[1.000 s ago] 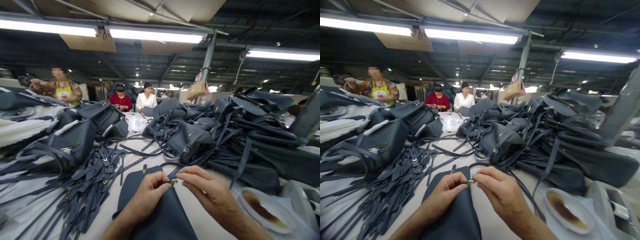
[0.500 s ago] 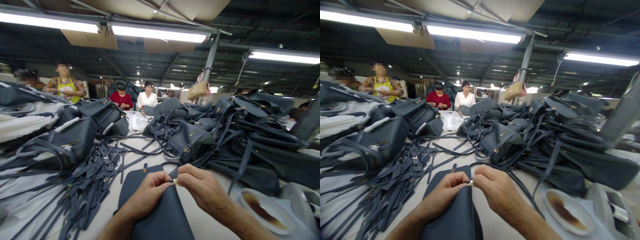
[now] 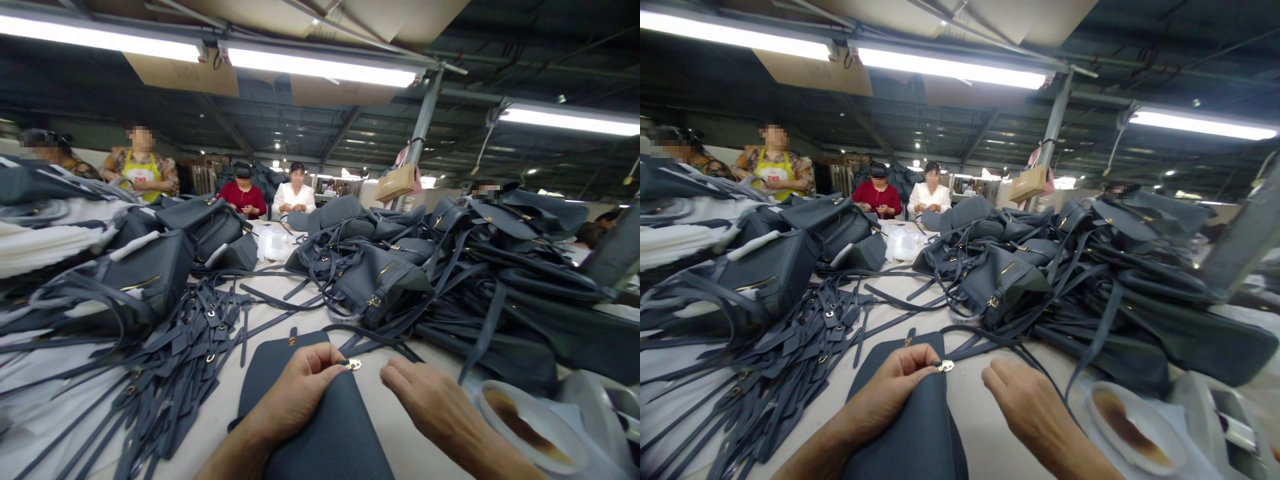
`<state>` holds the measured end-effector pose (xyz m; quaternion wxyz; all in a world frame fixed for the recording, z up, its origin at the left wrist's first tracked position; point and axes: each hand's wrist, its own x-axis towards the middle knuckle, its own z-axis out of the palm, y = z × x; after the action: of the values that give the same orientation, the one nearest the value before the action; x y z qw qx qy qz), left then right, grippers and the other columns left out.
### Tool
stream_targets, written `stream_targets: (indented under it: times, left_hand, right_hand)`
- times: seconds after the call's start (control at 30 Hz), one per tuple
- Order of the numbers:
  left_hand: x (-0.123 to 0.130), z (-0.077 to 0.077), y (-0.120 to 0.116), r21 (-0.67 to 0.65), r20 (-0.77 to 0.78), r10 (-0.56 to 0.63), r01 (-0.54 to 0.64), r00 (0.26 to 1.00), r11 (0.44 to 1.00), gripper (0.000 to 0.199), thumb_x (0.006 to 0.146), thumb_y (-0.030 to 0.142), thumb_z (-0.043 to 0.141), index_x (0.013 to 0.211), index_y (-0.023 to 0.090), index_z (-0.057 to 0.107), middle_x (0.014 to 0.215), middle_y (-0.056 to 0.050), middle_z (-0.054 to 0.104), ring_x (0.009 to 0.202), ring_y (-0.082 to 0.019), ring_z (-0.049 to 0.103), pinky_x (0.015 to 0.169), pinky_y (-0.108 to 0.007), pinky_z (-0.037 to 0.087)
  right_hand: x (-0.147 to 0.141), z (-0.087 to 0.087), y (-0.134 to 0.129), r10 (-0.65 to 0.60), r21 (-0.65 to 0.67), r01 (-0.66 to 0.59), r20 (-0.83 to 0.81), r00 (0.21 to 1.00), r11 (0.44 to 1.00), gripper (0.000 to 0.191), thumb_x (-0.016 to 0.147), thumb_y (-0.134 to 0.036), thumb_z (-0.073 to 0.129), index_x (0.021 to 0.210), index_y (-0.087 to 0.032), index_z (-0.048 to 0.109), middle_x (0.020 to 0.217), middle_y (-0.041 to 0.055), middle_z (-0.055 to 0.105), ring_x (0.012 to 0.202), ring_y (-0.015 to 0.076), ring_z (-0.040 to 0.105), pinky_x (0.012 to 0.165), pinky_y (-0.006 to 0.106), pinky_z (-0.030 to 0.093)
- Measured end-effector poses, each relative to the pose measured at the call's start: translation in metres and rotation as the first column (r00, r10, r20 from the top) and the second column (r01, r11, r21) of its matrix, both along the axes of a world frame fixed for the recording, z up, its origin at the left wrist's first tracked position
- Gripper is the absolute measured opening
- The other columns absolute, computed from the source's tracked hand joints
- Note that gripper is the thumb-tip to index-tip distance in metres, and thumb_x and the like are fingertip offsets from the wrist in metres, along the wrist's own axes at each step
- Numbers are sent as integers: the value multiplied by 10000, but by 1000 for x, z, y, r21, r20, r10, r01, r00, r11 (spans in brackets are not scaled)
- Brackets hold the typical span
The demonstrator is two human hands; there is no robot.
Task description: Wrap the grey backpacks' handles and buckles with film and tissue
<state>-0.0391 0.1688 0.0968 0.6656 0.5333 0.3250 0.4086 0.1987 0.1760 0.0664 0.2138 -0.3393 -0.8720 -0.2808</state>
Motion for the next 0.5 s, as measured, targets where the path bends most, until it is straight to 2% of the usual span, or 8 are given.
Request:
stream_targets:
  times: [0.07, 0.1, 0.17, 0.27, 0.3, 0.37, 0.43, 0.5]
  left_hand:
    - [1, 0, 0, -5, -7, 5, -5, 1000, 1000, 513, 601, 593, 785, 685, 156, 531, 639, 41, 485, 567, -82, 346, 561, -219, 254]
    - [1, 0, 0, -12, -7, 8, -8, 1000, 1000, 514, 595, 594, 787, 682, 158, 528, 635, 42, 485, 565, -82, 345, 557, -219, 249]
    - [2, -1, 1, -28, 1, 12, -12, 1000, 1000, 511, 587, 590, 792, 679, 164, 525, 630, 45, 484, 562, -82, 342, 549, -219, 240]
    - [2, -2, 3, -33, 4, 0, 0, 1000, 999, 492, 597, 575, 785, 688, 168, 526, 628, 49, 479, 555, -81, 338, 546, -218, 241]
    - [1, -1, 3, -23, -5, -8, 7, 1000, 1000, 474, 618, 565, 773, 697, 166, 530, 632, 48, 479, 555, -81, 338, 549, -217, 248]
    - [0, 0, 1, 19, -52, -27, 28, 998, 999, 407, 684, 522, 727, 716, 163, 539, 644, 45, 480, 562, -85, 344, 558, -216, 265]
    - [2, 1, -4, 88, -121, -53, 64, 991, 994, 308, 752, 450, 659, 726, 163, 551, 665, 37, 490, 588, -98, 370, 573, -217, 293]
    - [7, -1, -9, 170, -173, -75, 105, 982, 980, 219, 812, 372, 573, 734, 167, 575, 708, 19, 526, 651, -121, 432, 623, -227, 347]
  right_hand:
    - [4, 0, 1, -88, -27, 89, 40, 995, 996, 361, 979, -214, 400, 645, -233, 535, 487, -15, 565, 406, 158, 498, 450, 305, 293]
    - [4, 3, 0, -105, -61, 107, 30, 994, 992, 339, 965, -224, 426, 647, -231, 545, 496, -10, 586, 418, 159, 524, 454, 297, 309]
    - [2, 11, -1, -88, -157, 81, -39, 995, 984, 297, 935, -149, 392, 751, -213, 616, 691, 45, 702, 599, 176, 645, 548, 272, 408]
    - [-6, 24, -3, -94, -362, 41, -129, 987, 931, 393, 835, -28, 339, 939, -211, 670, 931, 75, 740, 813, 205, 688, 687, 303, 464]
    - [-9, 26, -2, -143, -458, 62, -143, 979, 887, 394, 810, -29, 361, 950, -217, 677, 923, 65, 743, 820, 219, 688, 703, 322, 464]
    - [-13, 26, 4, -281, -650, 115, -158, 947, 752, 331, 786, -67, 438, 920, -225, 696, 868, 49, 746, 816, 243, 681, 734, 356, 459]
    - [-17, 19, 17, -383, -770, 119, -171, 908, 626, 200, 781, -139, 530, 829, -215, 709, 815, 53, 743, 845, 264, 676, 761, 375, 466]
    - [-22, 8, 35, -443, -848, 92, -178, 879, 523, 162, 819, -222, 557, 722, -193, 684, 720, 44, 720, 763, 234, 685, 681, 332, 496]
